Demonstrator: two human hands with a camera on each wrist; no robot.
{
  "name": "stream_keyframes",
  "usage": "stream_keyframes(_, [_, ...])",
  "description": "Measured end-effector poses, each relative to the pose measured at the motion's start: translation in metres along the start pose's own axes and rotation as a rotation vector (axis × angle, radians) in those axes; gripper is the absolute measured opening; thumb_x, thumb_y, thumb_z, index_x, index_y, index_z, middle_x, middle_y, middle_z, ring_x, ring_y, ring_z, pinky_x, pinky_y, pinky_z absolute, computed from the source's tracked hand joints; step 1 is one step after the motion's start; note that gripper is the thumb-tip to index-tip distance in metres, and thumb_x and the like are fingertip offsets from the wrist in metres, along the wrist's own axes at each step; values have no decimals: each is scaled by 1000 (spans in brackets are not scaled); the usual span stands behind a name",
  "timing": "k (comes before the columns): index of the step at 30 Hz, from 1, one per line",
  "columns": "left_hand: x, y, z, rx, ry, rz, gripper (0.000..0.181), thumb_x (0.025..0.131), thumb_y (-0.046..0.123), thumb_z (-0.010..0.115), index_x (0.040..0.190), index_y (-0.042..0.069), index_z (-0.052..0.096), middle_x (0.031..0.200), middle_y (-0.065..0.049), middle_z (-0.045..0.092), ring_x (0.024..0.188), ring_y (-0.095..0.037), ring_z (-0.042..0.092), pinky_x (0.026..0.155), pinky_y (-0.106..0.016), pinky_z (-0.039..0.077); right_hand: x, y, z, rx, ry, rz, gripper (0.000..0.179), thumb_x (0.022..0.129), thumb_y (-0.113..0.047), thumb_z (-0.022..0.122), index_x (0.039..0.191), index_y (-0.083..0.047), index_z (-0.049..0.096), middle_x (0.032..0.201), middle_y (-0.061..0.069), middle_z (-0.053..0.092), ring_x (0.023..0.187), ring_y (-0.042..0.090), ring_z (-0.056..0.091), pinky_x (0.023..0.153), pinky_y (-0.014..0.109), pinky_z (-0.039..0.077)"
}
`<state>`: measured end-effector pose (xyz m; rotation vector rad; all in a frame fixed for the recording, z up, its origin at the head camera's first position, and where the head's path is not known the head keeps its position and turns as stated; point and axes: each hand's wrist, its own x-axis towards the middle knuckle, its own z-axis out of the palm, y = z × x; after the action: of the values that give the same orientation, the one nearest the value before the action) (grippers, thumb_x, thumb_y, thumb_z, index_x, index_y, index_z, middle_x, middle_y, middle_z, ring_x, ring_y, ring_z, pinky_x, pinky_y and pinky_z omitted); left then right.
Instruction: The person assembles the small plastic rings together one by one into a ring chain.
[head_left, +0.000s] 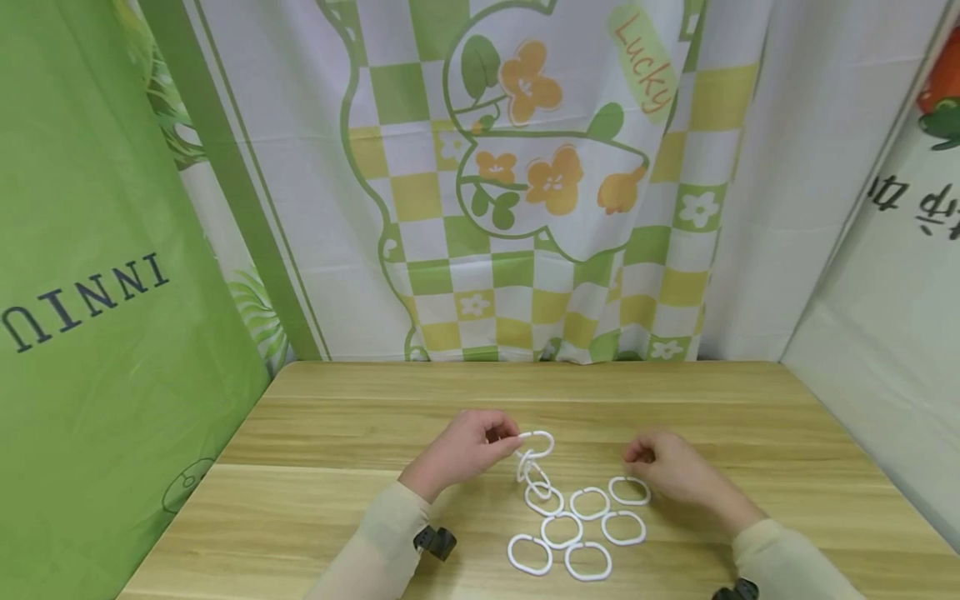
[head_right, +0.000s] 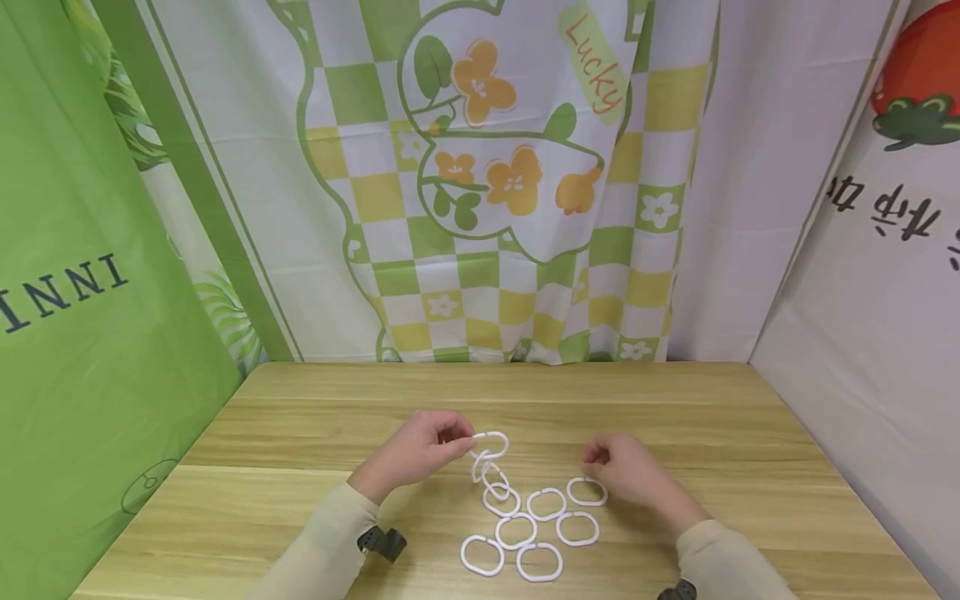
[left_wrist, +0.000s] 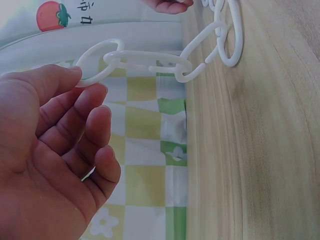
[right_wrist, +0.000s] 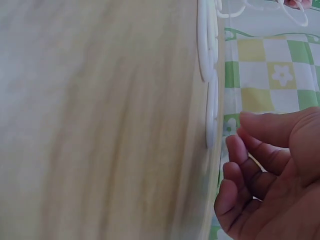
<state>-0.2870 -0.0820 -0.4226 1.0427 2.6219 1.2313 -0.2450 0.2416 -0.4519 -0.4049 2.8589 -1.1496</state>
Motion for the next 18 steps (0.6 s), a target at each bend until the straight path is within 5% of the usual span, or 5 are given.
stream_keyframes(18, [0, 2, 3, 15, -16, 1, 11, 96, 27, 65, 92, 18, 70, 76, 11, 61, 68, -4, 54, 60, -23, 47, 1, 16, 2, -88, -51, 49, 16, 76, -11, 79, 79, -8, 64, 70, -3, 56, 66, 14, 50, 60, 28, 41])
